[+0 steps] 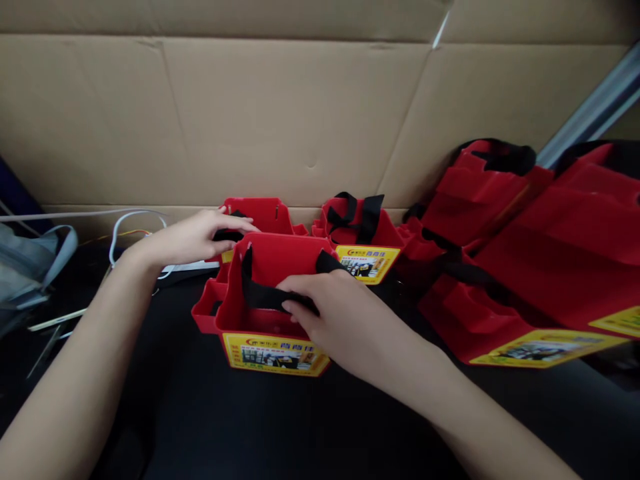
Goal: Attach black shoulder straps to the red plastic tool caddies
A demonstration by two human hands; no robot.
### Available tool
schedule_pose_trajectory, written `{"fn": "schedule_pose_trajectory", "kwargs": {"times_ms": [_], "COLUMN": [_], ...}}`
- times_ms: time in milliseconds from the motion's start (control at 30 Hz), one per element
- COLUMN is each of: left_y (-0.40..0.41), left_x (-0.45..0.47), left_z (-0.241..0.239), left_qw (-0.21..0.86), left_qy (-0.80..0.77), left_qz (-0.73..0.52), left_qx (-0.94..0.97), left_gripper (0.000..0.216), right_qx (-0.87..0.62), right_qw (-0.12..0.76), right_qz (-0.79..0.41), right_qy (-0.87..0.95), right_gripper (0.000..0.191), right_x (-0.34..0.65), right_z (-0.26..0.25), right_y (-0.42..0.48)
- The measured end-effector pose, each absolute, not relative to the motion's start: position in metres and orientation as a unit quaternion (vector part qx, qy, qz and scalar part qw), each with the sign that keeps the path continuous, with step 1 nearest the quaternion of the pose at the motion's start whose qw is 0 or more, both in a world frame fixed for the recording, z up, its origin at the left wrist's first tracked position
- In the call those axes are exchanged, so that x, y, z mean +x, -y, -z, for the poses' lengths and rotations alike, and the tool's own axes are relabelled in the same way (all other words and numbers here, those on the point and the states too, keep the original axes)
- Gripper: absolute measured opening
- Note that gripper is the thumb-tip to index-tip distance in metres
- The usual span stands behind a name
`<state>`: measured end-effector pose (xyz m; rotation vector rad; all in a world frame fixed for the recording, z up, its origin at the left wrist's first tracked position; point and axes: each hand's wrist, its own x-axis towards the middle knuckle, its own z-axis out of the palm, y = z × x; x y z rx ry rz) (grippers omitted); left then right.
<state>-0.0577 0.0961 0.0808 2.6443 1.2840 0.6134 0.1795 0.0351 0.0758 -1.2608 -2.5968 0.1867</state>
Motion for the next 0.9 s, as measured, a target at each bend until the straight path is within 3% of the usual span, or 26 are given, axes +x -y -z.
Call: {"fn": "schedule_pose_trajectory", "kwargs": {"times_ms": [200, 300, 500, 700, 767, 900], "left_y": [-0.095, -0.096, -0.106, -0.119, -0.119, -0.108], "left_x": [-0.053, -0.05, -0.046, -0.061, -0.068, -0.073], "left_z": [-0.082, -0.081, -0.074, -0.063, -0.063, -0.07], "left_qw": [0.214, 0.228, 0.066, -0.176, -0.149, 0.034], "left_qy": [-0.392, -0.385, -0.398, -0.615, -0.602, -0.436], "left_qz": [-0.148, -0.147, -0.148, -0.191, -0.17, -0.093], "left_qx": [0.882, 0.882, 0.903, 0.745, 0.766, 0.894], "left_gripper": [0.02, 0.018, 0.021, 0.029, 0.033, 0.051], "right_qx": [-0.403, -0.414, -0.429, -0.422, -0.426, -0.442], "right_qw": [0.144, 0.161, 0.164, 0.123, 0.119, 0.118], "right_qz": [-0.073, -0.044, 0.041, 0.024, 0.018, 0.011], "right_qy": [0.901, 0.895, 0.887, 0.898, 0.897, 0.889], "right_gripper": [0.018, 0.02, 0.021, 0.018, 0.017, 0.018], "right_x": [0.188, 0.189, 0.186, 0.192, 0.191, 0.185], "right_z": [-0.077, -0.076, -0.073, -0.072, -0.072, -0.073], "right_y": [-0.041, -0.043, -0.038, -0.035, -0.036, -0.041]}}
